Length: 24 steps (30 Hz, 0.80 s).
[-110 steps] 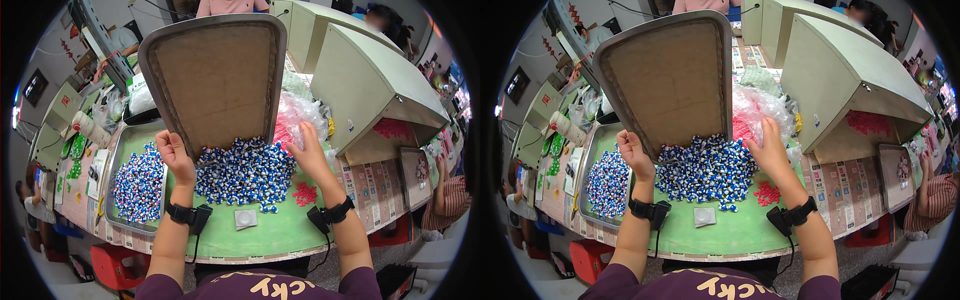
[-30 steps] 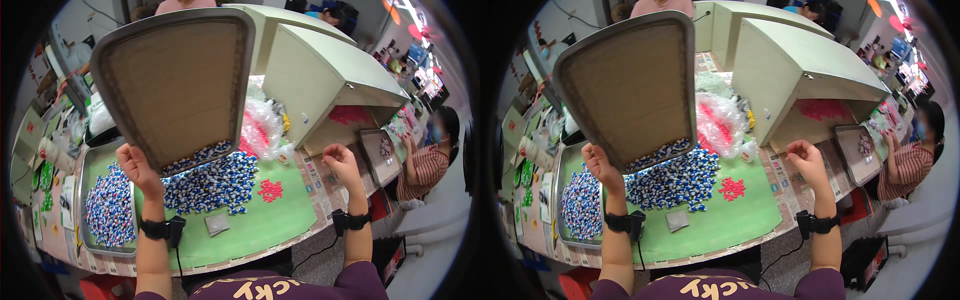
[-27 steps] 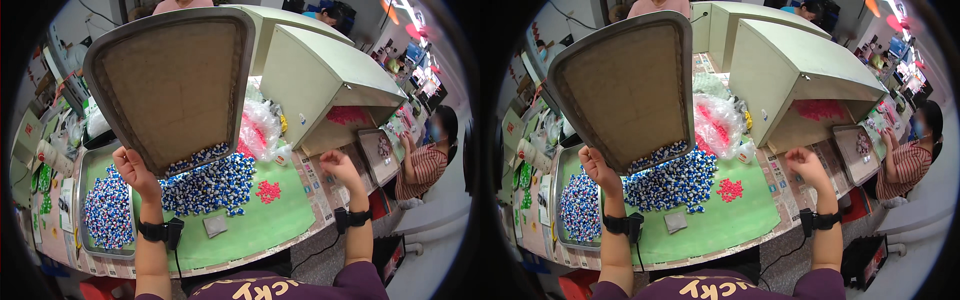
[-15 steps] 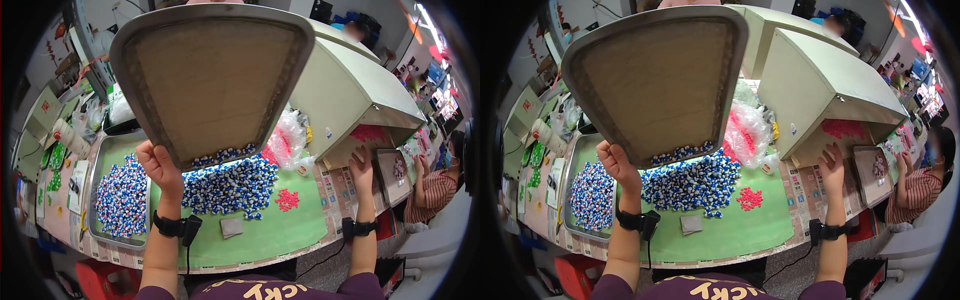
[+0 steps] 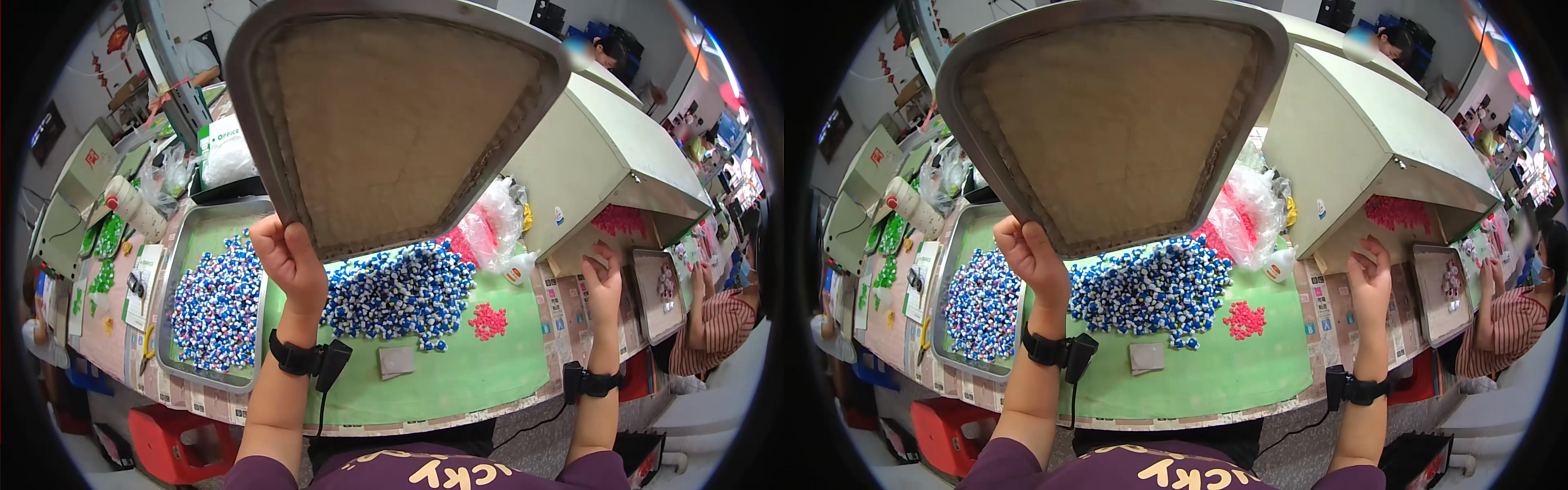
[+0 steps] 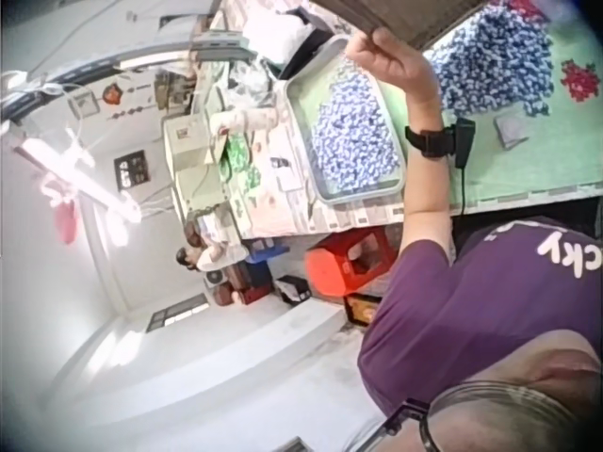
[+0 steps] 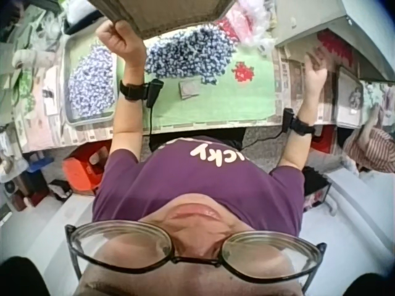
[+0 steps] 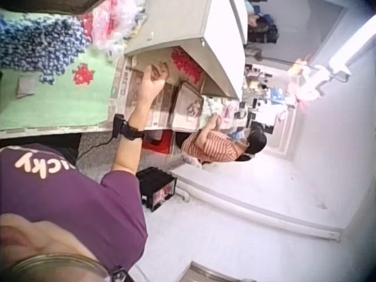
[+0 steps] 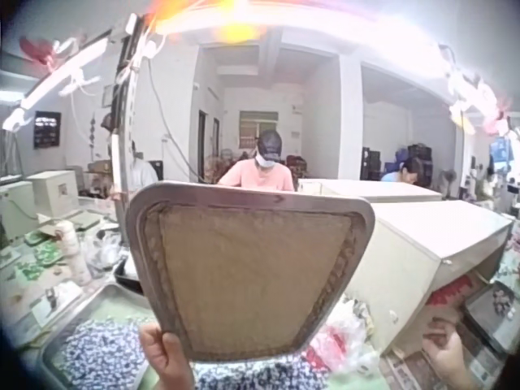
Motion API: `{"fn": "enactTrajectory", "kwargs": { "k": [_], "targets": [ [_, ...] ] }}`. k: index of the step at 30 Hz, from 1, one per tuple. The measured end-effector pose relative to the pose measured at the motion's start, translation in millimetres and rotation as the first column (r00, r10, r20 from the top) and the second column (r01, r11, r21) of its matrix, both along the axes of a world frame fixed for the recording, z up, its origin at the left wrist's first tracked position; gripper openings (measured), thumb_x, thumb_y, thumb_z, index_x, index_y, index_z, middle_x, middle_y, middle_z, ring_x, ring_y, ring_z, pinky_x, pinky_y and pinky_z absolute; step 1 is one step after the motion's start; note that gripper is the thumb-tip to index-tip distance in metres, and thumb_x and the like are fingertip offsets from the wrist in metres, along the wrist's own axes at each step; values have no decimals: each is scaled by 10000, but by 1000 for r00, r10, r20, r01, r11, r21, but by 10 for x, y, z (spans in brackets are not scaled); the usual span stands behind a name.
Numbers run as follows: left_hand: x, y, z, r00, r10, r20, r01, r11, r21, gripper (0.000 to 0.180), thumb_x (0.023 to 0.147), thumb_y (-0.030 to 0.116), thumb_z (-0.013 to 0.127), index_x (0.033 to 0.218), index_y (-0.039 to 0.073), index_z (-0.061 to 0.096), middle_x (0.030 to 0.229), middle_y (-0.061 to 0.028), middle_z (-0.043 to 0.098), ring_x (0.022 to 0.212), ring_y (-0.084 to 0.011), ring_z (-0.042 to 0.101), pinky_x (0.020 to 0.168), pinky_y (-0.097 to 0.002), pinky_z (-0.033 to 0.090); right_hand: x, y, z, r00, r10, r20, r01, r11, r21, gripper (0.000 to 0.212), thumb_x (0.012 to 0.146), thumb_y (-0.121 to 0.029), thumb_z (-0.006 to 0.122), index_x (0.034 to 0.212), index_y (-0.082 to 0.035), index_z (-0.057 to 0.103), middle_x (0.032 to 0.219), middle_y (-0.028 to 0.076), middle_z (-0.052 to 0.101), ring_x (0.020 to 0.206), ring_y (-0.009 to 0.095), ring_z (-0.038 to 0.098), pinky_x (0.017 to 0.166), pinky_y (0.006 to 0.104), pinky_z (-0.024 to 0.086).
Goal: The person sits at a workstation and repeatedly picks up small blue and white capsule halves and pink plastic pieces. They manually insert the pink pieces into the capsules and place the assembled units into a metal tray. The person occasionally shifts the tray to make space for more items.
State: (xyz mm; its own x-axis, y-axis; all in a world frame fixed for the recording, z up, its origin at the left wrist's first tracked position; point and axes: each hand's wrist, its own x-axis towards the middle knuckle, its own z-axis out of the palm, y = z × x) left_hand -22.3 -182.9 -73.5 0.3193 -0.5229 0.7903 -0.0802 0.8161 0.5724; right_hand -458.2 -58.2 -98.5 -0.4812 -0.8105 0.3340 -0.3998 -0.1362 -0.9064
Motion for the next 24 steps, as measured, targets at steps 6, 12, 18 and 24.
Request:
{"fn": "enactTrajectory", "kwargs": {
  "k": [6,12,18,24],
  "targets": [
    [112,-165,20,986,45,-161,-15,983,183,189,1014,238,499,1006,54,456,879,14,514,762,-30,428,667,-194,359,149,31,72,999,2,36,-4,998,55,356,882,-16,595,1224,6,495,1249,83,521,1000,147,562,864,268,461],
    [289,-410,-11,856,2,-516,239,885,401,188,1001,225,520,1016,55,444,888,-19,533,803,-75,512,734,-213,451,457,56,281,999,49,19,-50,996,80,218,885,-18,598,1101,4,583,1267,76,508,949,91,549,814,233,460],
    [463,-850,-233,905,74,-420,156,860,486,197,977,177,560,1013,32,432,819,-4,508,691,-52,444,611,-199,387,589,45,195,991,125,50,-125,992,0,179,884,2,591,1062,18,588,1293,75,487,932,70,548,791,214,462],
    [497,-1158,-226,974,163,-158,-61,858,511,208,967,189,572,1024,25,459,823,-6,507,697,-47,425,603,-208,365,515,141,51,990,123,75,-125,992,13,164,882,12,587,1046,15,590,1299,79,480,882,68,560,790,207,460]
  ]
}}
